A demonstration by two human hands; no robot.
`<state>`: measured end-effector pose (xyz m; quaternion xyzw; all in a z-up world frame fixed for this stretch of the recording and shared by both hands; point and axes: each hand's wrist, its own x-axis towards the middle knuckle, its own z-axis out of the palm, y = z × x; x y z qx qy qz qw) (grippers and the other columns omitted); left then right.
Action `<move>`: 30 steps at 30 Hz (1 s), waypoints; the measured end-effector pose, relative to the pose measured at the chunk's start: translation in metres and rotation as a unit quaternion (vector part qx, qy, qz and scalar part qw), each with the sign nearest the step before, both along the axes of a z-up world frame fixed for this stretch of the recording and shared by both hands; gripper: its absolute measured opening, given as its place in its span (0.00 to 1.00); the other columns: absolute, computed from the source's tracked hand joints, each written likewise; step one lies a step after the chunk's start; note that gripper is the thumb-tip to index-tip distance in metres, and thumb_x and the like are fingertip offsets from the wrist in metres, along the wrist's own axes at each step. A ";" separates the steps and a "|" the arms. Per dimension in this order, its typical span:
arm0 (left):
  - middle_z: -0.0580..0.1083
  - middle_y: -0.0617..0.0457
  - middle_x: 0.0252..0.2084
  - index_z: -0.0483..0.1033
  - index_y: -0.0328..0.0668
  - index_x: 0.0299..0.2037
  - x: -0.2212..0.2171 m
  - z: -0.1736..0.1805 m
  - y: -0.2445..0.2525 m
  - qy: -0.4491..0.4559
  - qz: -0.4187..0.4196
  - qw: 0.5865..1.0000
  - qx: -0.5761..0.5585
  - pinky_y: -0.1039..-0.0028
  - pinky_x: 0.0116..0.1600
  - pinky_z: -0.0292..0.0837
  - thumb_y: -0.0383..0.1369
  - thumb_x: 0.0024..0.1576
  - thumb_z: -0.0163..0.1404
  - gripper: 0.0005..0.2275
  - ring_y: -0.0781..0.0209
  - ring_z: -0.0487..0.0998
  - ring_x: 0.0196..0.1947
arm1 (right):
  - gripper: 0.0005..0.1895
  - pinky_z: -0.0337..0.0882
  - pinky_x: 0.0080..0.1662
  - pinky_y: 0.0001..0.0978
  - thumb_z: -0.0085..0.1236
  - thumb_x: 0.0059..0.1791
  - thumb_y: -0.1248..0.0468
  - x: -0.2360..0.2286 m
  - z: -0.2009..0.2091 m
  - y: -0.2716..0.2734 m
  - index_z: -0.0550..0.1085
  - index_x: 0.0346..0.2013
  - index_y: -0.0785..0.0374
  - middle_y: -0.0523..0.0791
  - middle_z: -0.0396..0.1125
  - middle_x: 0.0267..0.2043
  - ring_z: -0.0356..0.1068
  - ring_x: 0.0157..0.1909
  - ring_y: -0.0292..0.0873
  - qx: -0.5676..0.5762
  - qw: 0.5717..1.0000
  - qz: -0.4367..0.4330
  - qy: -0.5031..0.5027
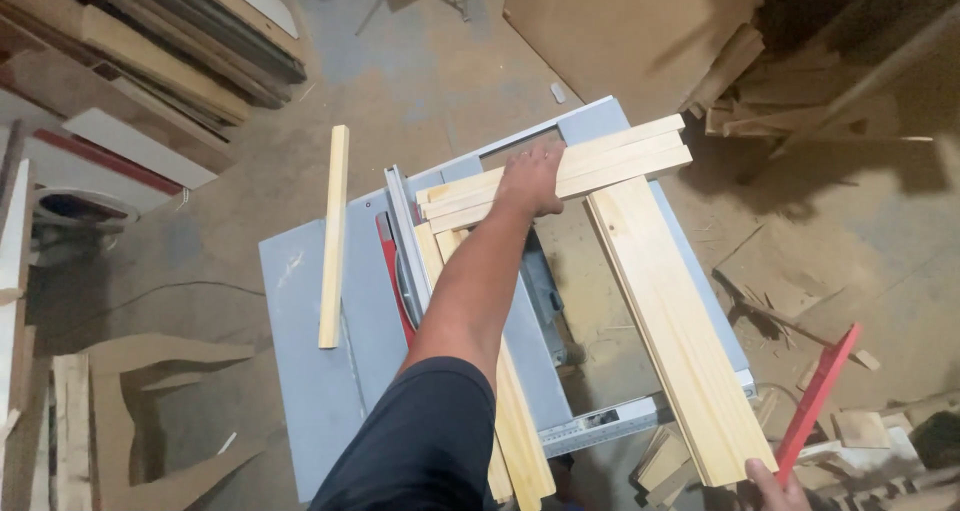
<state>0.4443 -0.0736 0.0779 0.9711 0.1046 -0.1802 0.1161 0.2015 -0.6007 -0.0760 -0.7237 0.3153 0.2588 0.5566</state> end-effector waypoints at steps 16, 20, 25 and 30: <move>0.67 0.45 0.63 0.51 0.50 0.74 -0.016 -0.008 -0.012 -0.002 0.001 1.000 0.025 0.55 0.67 0.61 0.40 0.48 0.62 0.43 0.45 0.67 0.63 | 0.20 0.54 0.21 0.41 0.54 0.54 0.59 0.000 0.044 0.020 0.67 0.54 0.72 0.50 0.49 0.17 0.49 0.16 0.47 0.033 0.995 -0.083 -0.037; 0.69 0.45 0.59 0.65 0.44 0.60 -0.015 -0.015 -0.010 -0.008 0.015 0.999 0.034 0.52 0.62 0.66 0.43 0.47 0.64 0.32 0.41 0.72 0.58 | 0.17 0.55 0.22 0.38 0.54 0.55 0.56 -0.003 0.038 0.015 0.67 0.45 0.69 0.48 0.51 0.15 0.52 0.16 0.45 0.039 0.996 -0.068 -0.034; 0.73 0.44 0.54 0.65 0.44 0.56 -0.011 -0.020 -0.011 -0.014 0.030 0.999 0.033 0.54 0.60 0.68 0.43 0.43 0.66 0.33 0.42 0.73 0.54 | 0.14 0.50 0.16 0.31 0.53 0.53 0.60 -0.014 0.015 0.003 0.67 0.47 0.67 0.46 0.50 0.12 0.50 0.12 0.40 0.119 0.983 -0.117 -0.077; 0.69 0.46 0.58 0.64 0.45 0.59 -0.014 -0.028 -0.008 0.001 0.074 0.996 0.048 0.54 0.62 0.66 0.50 0.41 0.70 0.38 0.44 0.70 0.60 | 0.15 0.54 0.20 0.26 0.54 0.55 0.60 -0.014 0.027 -0.001 0.66 0.52 0.63 0.41 0.59 0.28 0.51 0.16 0.33 0.155 0.970 -0.164 -0.088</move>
